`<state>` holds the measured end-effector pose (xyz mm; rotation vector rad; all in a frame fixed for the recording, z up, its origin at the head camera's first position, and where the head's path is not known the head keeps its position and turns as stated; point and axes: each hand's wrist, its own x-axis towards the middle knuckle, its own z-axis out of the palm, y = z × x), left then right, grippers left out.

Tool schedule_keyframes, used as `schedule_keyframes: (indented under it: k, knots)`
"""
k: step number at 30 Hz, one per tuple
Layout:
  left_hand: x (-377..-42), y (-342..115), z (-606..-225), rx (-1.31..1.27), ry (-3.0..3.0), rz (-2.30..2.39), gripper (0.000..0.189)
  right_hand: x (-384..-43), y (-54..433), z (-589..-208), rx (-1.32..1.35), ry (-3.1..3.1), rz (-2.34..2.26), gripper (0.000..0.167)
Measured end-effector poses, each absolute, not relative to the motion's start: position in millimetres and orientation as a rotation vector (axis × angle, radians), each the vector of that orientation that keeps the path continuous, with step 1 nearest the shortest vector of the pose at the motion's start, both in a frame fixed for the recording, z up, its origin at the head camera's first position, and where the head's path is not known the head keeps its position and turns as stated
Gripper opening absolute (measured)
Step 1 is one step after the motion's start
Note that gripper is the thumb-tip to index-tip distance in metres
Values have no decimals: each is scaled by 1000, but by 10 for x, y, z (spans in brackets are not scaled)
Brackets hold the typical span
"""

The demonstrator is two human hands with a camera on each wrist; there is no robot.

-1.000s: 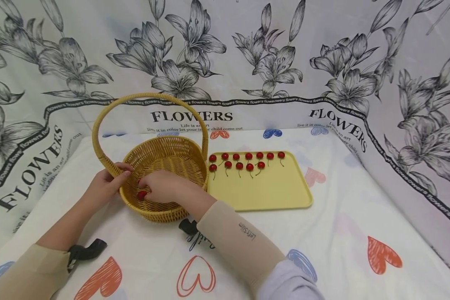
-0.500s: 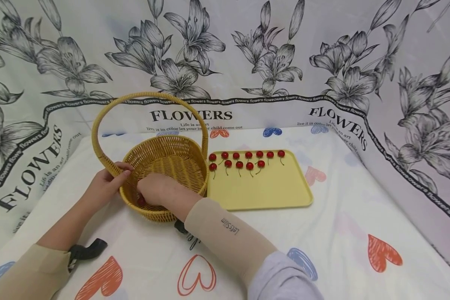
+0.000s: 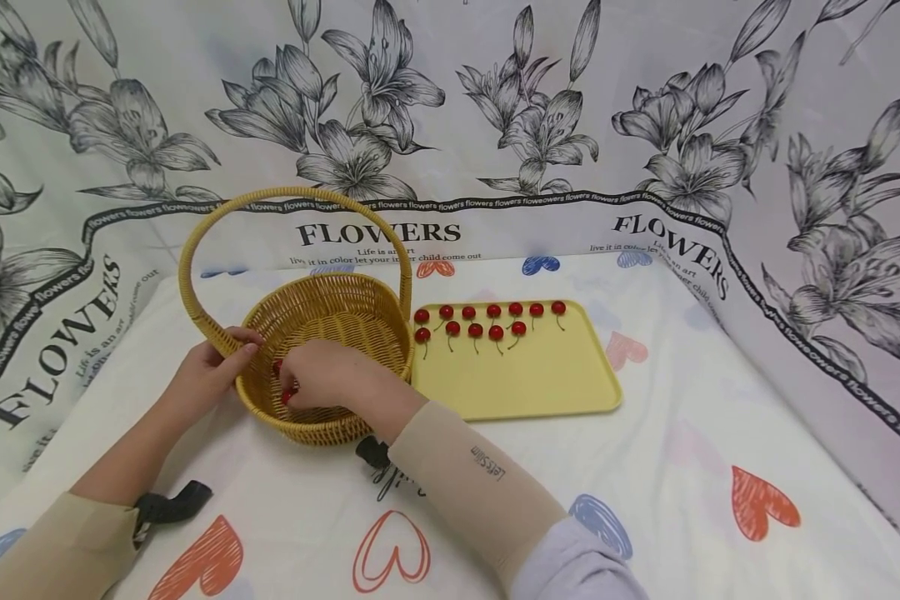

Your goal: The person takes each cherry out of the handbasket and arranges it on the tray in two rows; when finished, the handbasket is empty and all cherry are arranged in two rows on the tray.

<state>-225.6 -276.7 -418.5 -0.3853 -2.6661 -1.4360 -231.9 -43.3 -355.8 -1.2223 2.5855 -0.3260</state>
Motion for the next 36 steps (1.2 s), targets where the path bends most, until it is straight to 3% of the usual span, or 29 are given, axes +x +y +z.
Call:
schedule_keyframes:
  k: [11, 20, 28, 36]
  knots:
    - [-2249, -2769, -4218, -402, -2648, -1461, 36, -2304, 384, -3322, -1098, 2535, -897, 22]
    - [-2269, -2773, -4228, -447, -2604, -1472, 32, -2479, 993, -3200, -901, 2460, -1285, 24]
    - [-2252, -2766, -4192, -409, -2637, -1465, 34, -2629, 1558, -3143, -668, 2595, -1326, 31]
    - [-2250, -2759, -4193, -385, -2661, -1464, 37, -2792, 2133, -3316, -386, 2768, -1246, 37]
